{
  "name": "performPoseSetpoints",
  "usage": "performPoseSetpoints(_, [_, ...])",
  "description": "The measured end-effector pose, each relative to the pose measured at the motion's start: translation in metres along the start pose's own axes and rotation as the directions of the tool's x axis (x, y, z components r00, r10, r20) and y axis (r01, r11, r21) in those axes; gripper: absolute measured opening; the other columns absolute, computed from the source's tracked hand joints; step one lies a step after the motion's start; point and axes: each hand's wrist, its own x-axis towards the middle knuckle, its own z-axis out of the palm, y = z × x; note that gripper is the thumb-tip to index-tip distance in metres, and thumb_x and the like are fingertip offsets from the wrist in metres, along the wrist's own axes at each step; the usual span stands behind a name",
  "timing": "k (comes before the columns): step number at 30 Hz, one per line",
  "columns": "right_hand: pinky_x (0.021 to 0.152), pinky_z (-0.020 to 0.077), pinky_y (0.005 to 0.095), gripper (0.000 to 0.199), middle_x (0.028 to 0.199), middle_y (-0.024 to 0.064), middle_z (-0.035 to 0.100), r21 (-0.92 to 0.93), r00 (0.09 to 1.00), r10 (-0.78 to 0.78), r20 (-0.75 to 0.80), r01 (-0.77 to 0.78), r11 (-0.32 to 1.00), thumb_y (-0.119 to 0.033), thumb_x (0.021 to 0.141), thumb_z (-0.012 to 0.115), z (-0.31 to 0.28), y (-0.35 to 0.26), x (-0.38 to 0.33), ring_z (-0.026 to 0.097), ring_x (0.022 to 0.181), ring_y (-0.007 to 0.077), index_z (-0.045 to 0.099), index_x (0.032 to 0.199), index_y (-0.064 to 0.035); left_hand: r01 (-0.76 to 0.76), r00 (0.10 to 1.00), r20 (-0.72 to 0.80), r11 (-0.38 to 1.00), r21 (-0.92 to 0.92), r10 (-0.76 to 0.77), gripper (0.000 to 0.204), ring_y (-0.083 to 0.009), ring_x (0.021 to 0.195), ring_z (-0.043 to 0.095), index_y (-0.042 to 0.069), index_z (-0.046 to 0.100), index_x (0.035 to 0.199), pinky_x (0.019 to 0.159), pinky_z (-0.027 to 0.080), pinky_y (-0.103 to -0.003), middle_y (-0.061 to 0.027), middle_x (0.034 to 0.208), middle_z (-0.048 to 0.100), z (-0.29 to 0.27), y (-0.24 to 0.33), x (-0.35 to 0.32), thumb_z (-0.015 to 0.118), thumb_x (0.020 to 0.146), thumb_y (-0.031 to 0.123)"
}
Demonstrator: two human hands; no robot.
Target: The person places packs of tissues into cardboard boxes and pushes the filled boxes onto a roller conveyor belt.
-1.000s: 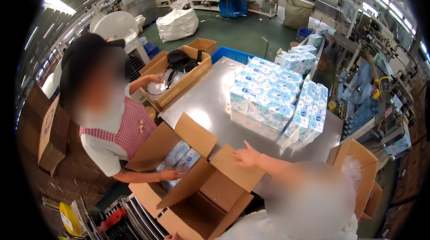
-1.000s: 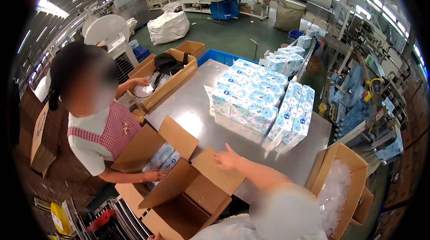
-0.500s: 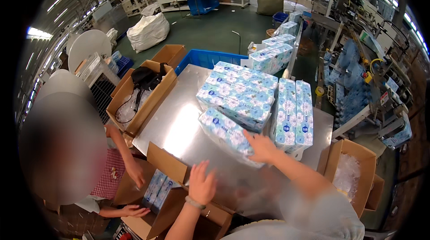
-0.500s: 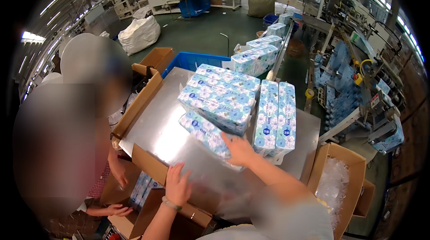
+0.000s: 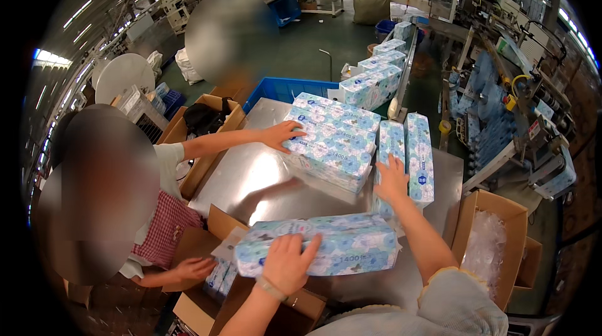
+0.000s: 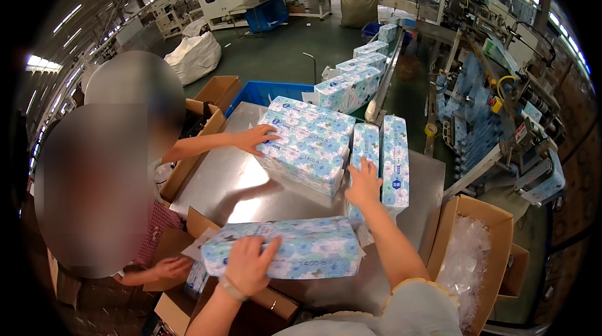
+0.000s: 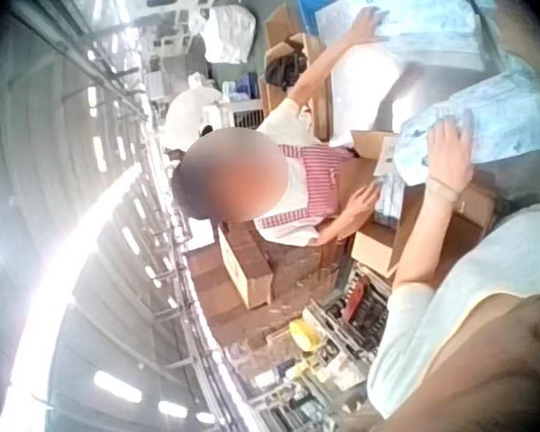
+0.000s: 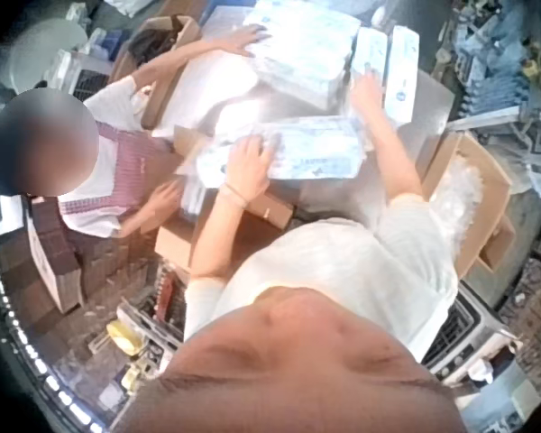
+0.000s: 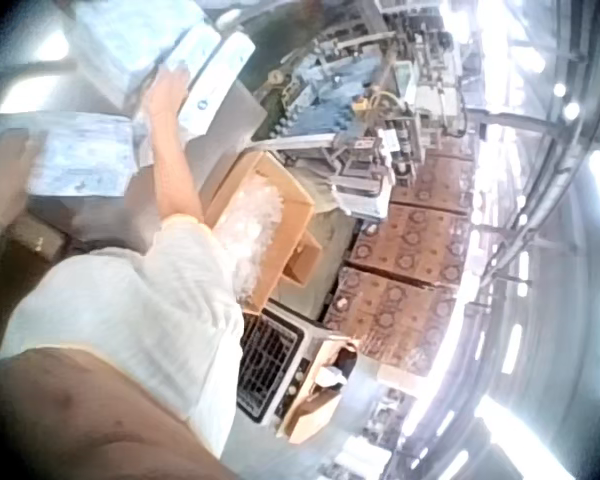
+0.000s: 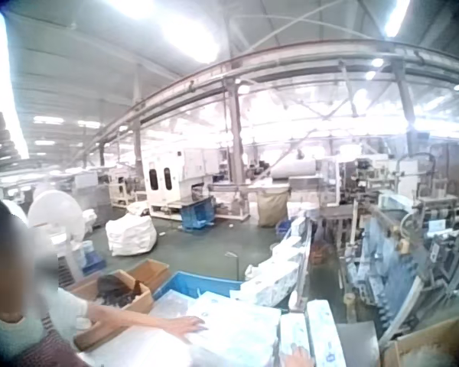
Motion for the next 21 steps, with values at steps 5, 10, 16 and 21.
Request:
performPoseSetpoints(5, [0.104, 0.0327, 0.0668, 0.065, 0.154, 0.0164, 0.037, -0.053, 0.977, -0.210, 0.047, 0.213, 0.976, -0.011, 0.065, 0.077, -0.012, 0.006, -0.173, 0.031, 0.145, 0.0397, 0.058, 0.127, -0.0145, 0.351, 0.732, -0.308, 0.724, -0.595, -0.608, 0.081, -0.0416, 0.101, 0.054, -0.004, 0.053, 0.127, 0.090, 0.046, -0.048, -0.0178, 0.108, 0.055, -0.060, -0.002, -0.157, 0.091, 0.062, 0.024])
performPoseSetpoints(10, [0.102, 0.0376, 0.0569, 0.097, 0.142, 0.0243, 0.044, -0.092, 1.000, 0.009, -0.024, -0.011, 0.996, -0.017, 0.067, 0.082, -0.047, 0.002, -0.245, 0.044, 0.132, 0.0426, 0.039, 0.153, -0.0177, 0.267, 0.561, -0.150, 0.349, -0.898, -0.814, 0.071, -0.0348, 0.122, 0.053, 0.001, 0.045, 0.146, 0.102, 0.044, -0.049, -0.0212, 0.131, 0.055, -0.014, 0.066, -0.325, 0.075, 0.086, 0.025])
performPoseSetpoints(16, [0.097, 0.0426, 0.0472, 0.114, 0.120, 0.0223, 0.052, -0.126, 0.924, -0.300, 0.236, 0.335, 0.934, -0.025, 0.064, 0.089, -0.042, -0.056, -0.209, 0.053, 0.112, 0.0411, 0.027, 0.160, -0.0179, 0.729, 0.682, 0.301, 0.652, -0.208, -0.667, 0.074, -0.0390, 0.106, 0.057, 0.003, 0.049, 0.119, 0.086, 0.055, -0.049, -0.0175, 0.110, 0.058, 0.088, 0.080, -0.366, 0.085, 0.061, 0.031])
performPoseSetpoints(21, [0.092, 0.0434, 0.0478, 0.093, 0.117, 0.0190, 0.053, 0.398, 0.410, -0.876, -0.253, 0.869, 0.292, -0.018, 0.065, 0.084, -0.117, -0.249, -0.308, 0.053, 0.105, 0.0384, 0.050, 0.151, -0.0232, 0.663, 0.574, 0.699, 0.742, -0.093, -0.426, 0.070, -0.0353, 0.126, 0.055, 0.004, 0.054, 0.129, 0.103, 0.049, -0.045, -0.0192, 0.132, 0.059, 0.188, 0.094, -0.349, 0.075, 0.076, 0.045])
